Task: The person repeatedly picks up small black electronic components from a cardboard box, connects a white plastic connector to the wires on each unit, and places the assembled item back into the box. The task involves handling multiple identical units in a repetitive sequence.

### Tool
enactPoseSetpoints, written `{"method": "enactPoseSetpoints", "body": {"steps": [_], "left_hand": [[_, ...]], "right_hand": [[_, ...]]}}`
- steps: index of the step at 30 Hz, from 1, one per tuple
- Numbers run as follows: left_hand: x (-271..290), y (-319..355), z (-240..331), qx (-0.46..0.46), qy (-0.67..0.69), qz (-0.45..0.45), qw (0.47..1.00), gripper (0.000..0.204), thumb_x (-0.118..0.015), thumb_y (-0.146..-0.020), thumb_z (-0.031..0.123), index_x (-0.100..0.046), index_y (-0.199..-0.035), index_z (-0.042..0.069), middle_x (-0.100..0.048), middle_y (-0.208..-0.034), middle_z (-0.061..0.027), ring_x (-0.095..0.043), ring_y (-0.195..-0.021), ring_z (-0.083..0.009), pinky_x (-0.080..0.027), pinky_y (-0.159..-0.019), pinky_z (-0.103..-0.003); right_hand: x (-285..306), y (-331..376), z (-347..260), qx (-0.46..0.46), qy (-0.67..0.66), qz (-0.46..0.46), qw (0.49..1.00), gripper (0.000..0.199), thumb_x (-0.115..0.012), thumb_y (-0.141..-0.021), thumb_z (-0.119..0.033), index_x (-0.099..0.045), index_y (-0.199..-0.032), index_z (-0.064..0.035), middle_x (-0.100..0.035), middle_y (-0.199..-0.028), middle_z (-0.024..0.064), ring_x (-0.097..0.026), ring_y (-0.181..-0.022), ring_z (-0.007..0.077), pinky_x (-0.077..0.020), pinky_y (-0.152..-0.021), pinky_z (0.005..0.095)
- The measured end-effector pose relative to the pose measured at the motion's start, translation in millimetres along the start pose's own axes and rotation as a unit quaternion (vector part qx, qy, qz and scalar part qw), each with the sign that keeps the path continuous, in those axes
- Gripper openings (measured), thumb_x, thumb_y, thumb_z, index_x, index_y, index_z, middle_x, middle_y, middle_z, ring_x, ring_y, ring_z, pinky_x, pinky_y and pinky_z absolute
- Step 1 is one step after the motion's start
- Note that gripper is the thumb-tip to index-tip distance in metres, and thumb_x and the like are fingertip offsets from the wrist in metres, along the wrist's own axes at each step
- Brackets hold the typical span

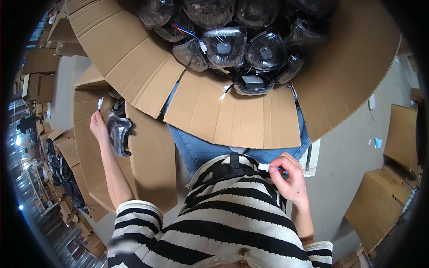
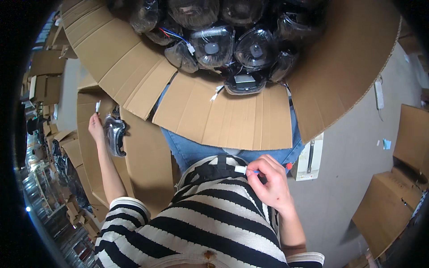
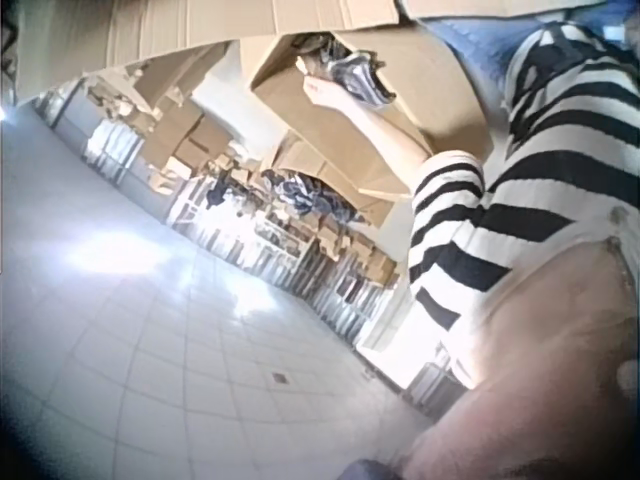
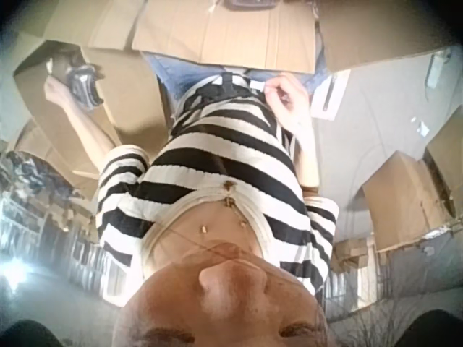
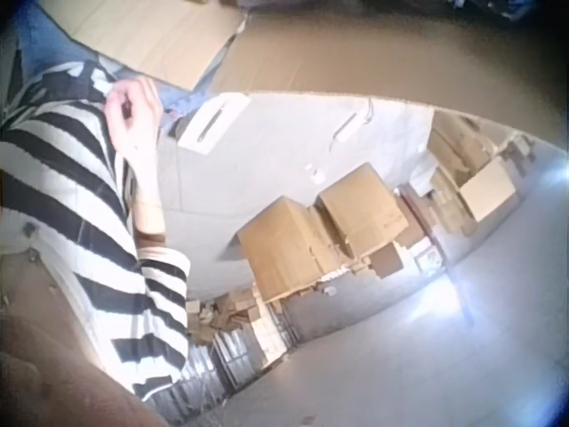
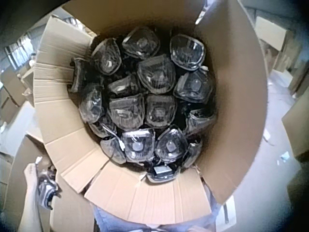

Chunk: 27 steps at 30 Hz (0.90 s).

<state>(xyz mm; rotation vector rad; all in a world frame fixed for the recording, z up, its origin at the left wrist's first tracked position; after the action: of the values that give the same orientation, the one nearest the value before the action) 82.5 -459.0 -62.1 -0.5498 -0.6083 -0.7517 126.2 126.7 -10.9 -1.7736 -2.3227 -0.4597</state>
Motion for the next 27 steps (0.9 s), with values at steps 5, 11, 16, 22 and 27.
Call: {"method": "enactPoseSetpoints", "body": {"steps": [5, 11, 16, 22, 27], "left_hand": [[-25, -7, 13, -0.119, -0.202, -0.112, 0.966, 0.026, -0.047, -0.087, 0.023, -0.057, -0.092, 0.000, -0.054, -0.086, -0.0084, -0.052, -0.076, -0.0143, -0.041, -0.067, -0.022], [-72, 68, 193, -0.169, 0.067, -0.106, 0.978, 0.019, -0.055, -0.080, 0.010, -0.055, -0.097, 0.001, -0.055, -0.096, -0.0133, -0.053, -0.093, -0.0220, -0.042, -0.081, -0.028], [-211, 75, 241, -0.287, 0.020, -0.231, 0.929, 0.037, -0.055, -0.075, 0.011, -0.048, -0.110, 0.000, -0.049, -0.114, -0.0159, -0.047, -0.106, -0.0296, -0.037, -0.090, -0.034], [-290, 41, 208, -0.256, -0.159, -0.194, 0.934, 0.056, -0.064, -0.065, 0.032, -0.048, -0.109, 0.002, -0.051, -0.109, -0.0141, -0.047, -0.103, -0.0278, -0.031, -0.091, -0.037], [-262, 56, 217, -0.333, -0.188, -0.205, 0.901, 0.045, -0.065, -0.065, 0.028, -0.052, -0.102, 0.007, -0.053, -0.100, -0.0122, -0.047, -0.099, -0.0267, -0.031, -0.089, -0.039]], "right_hand": [[1, 0, 1, -0.017, -0.011, -0.004, 1.000, 0.004, -0.056, -0.070, -0.001, -0.052, -0.069, -0.0001, -0.048, -0.061, 0.0064, -0.043, -0.054, 0.0176, -0.0338, -0.048, 0.0267], [-5, -1, 8, -0.027, -0.004, -0.009, 1.000, 0.004, -0.056, -0.069, -0.002, -0.052, -0.069, -0.0002, -0.048, -0.061, 0.0068, -0.044, -0.055, 0.0182, -0.0342, -0.049, 0.0268], [-3, -7, -1, -0.011, 0.005, -0.020, 1.000, 0.005, -0.056, -0.069, -0.002, -0.052, -0.068, -0.0003, -0.048, -0.061, 0.0068, -0.044, -0.055, 0.0185, -0.0348, -0.049, 0.0272], [5, 4, 13, -0.038, 0.022, -0.008, 0.999, 0.003, -0.054, -0.070, -0.001, -0.051, -0.069, 0.0004, -0.048, -0.064, 0.0060, -0.046, -0.056, 0.0136, -0.0365, -0.050, 0.0232], [1, -1, 15, -0.051, 0.011, -0.009, 0.999, 0.004, -0.055, -0.070, -0.001, -0.052, -0.068, -0.0005, -0.048, -0.062, 0.0063, -0.045, -0.054, 0.0161, -0.0354, -0.049, 0.0254]]}}
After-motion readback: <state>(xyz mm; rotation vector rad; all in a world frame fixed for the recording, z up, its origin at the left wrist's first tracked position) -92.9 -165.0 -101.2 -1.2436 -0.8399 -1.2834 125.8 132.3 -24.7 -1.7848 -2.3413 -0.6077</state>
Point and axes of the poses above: each hand's wrist, its own y-axis away from the middle knuckle, its own x-axis out of the back of the hand, z = x × y, the point moved 6 cm from there along -y, towards the middle knuckle
